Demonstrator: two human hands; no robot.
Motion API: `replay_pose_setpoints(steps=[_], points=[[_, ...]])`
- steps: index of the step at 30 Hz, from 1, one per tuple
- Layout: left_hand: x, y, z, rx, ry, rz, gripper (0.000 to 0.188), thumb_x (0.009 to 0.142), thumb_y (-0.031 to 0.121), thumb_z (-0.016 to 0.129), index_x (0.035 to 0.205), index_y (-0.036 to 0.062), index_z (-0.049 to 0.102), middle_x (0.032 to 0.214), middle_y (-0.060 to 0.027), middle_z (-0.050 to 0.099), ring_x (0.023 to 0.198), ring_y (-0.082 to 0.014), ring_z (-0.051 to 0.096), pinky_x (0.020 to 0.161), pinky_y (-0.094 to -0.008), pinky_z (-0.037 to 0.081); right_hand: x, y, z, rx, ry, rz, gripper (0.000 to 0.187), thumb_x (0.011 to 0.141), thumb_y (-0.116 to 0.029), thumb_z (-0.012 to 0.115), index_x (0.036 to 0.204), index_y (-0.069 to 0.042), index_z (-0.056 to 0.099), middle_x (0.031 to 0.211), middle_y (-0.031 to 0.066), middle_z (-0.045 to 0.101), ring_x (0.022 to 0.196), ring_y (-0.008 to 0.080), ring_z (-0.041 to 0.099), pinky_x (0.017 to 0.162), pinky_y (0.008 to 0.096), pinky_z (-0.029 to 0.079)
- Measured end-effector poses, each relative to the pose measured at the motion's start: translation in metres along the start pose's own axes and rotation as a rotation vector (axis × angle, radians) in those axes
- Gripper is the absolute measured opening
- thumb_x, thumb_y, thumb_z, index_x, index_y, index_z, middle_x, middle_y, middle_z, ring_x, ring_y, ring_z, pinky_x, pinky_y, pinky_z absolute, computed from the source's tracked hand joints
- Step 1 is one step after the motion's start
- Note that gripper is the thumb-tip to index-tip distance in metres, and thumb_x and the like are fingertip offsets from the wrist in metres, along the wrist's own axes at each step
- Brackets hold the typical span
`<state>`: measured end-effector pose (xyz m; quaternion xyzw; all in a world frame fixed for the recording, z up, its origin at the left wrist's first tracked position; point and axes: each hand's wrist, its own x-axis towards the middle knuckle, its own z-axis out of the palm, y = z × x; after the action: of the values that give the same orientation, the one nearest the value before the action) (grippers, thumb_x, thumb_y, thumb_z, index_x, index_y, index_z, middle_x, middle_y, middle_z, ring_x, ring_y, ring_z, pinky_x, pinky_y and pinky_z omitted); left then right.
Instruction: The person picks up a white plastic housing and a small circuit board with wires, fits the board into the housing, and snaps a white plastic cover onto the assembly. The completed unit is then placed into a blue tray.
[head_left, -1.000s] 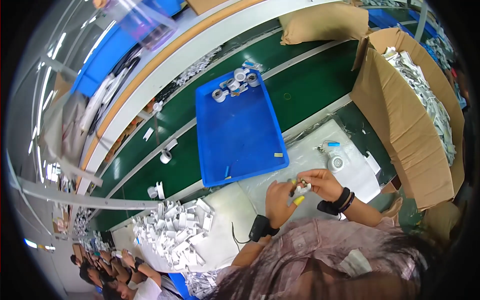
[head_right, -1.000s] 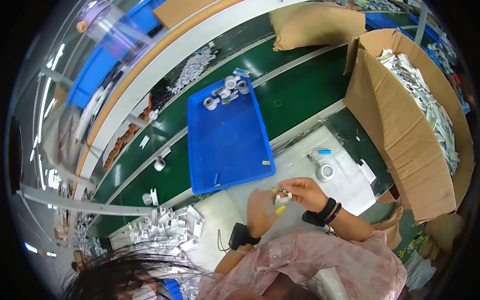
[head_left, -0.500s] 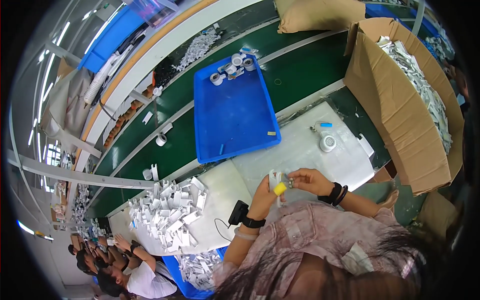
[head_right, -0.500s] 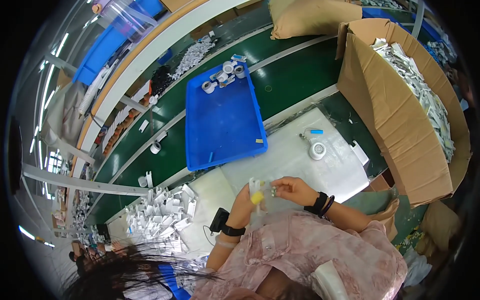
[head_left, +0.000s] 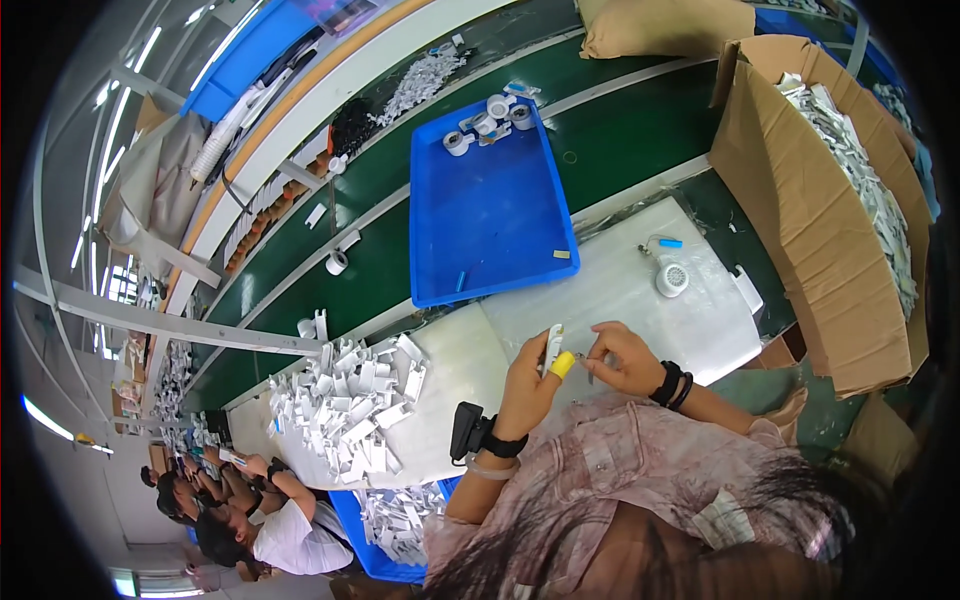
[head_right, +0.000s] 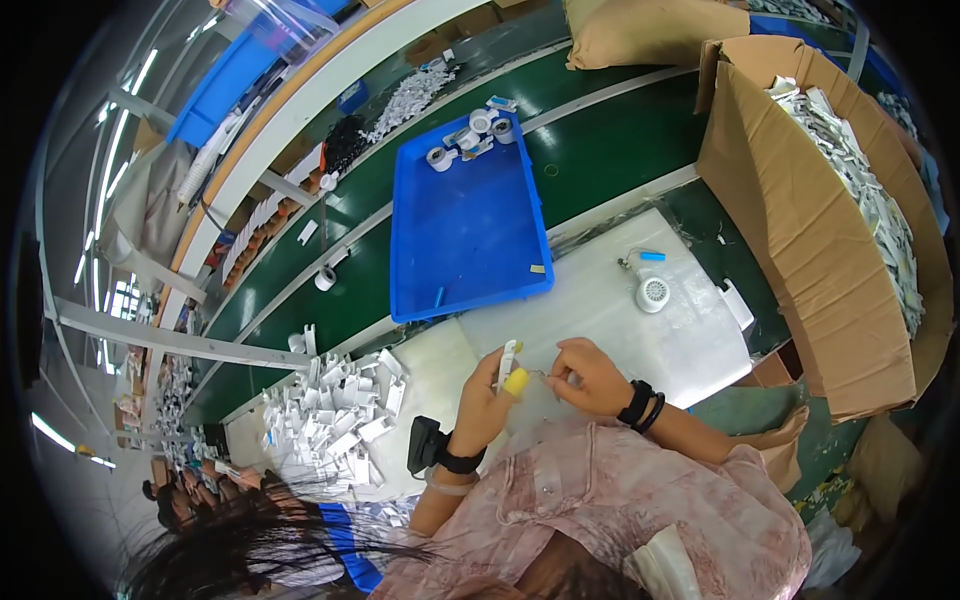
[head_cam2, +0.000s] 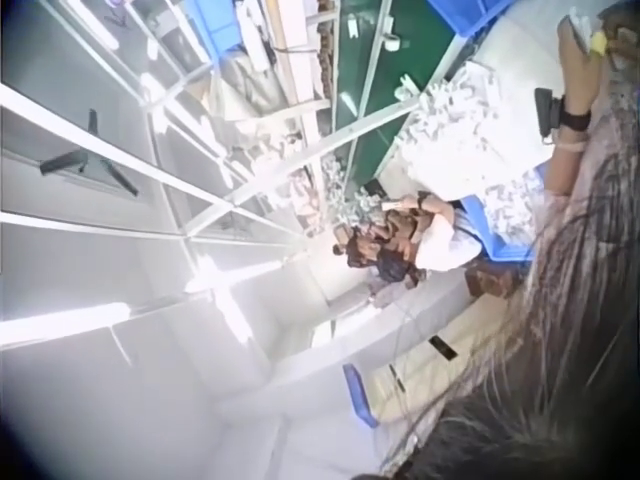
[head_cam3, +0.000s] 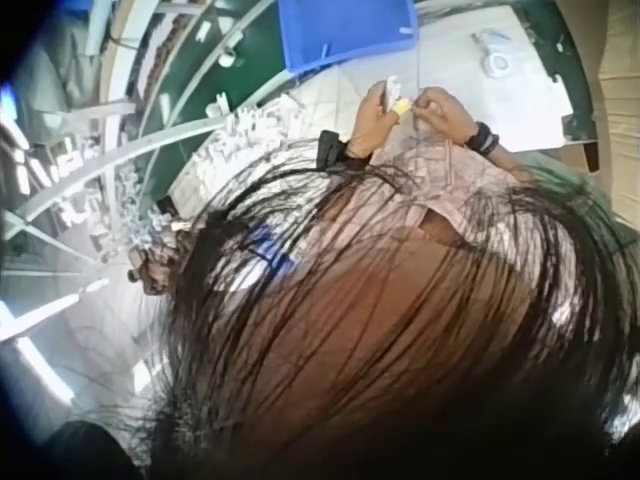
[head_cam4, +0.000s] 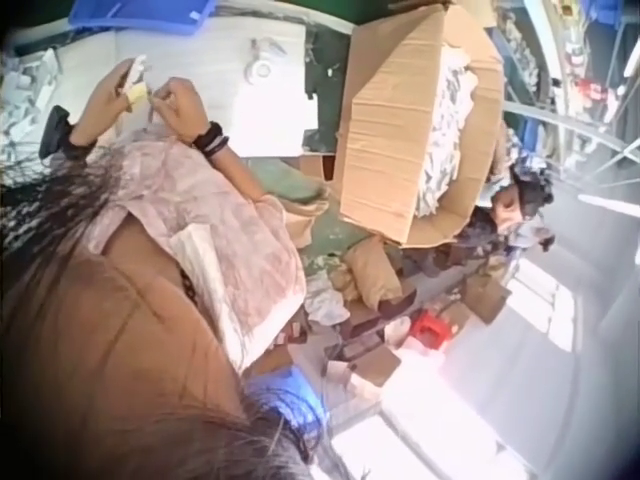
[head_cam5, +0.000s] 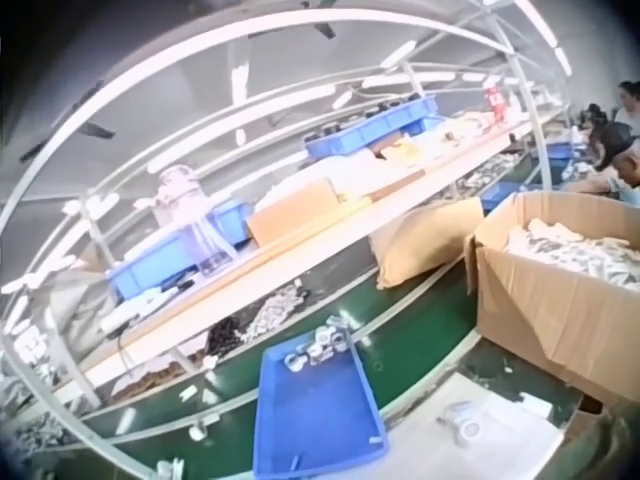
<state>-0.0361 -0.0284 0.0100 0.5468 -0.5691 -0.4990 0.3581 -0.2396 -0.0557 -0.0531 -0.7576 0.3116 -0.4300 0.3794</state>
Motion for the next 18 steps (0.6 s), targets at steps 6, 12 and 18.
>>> replay_pose_setpoints(steps=[6, 12, 18], points=[[-0.001, -0.008, 0.007, -0.412, -0.043, -0.091, 0.036, 0.1, 0.013, 0.043, 0.135, 0.0045, 0.041, 0.114, -0.0134, 0.061, 0.08, -0.0143, 0.061, 0.07, -0.0269, 0.05, 0.019, -0.02, -0.011, -0.121, 0.236, -0.145, 0.017, 0.076, 0.0, 0.074, 0.088, -0.005, 0.061, 0.081, 0.008, 0.063, 0.074, 0.0245, 0.06, 0.073, 0.0364, 0.049], [0.003, -0.021, 0.015, -0.571, 0.035, -0.158, 0.032, 0.101, 0.014, 0.041, 0.131, 0.0045, 0.039, 0.105, -0.0144, 0.063, 0.068, -0.0148, 0.059, 0.06, -0.0267, 0.05, 0.019, -0.032, -0.005, -0.073, 0.269, -0.073, 0.018, 0.079, 0.003, 0.071, 0.094, -0.001, 0.062, 0.087, 0.012, 0.064, 0.076, 0.0227, 0.061, 0.064, 0.0292, 0.048], [0.001, -0.01, 0.017, -0.622, 0.005, -0.157, 0.03, 0.095, 0.009, 0.042, 0.124, 0.0036, 0.04, 0.094, -0.0124, 0.06, 0.058, -0.0154, 0.056, 0.045, -0.0258, 0.046, 0.019, -0.03, -0.006, -0.05, 0.233, -0.114, 0.017, 0.079, 0.003, 0.07, 0.093, -0.001, 0.063, 0.088, 0.0115, 0.064, 0.077, 0.0231, 0.061, 0.065, 0.0305, 0.048]])
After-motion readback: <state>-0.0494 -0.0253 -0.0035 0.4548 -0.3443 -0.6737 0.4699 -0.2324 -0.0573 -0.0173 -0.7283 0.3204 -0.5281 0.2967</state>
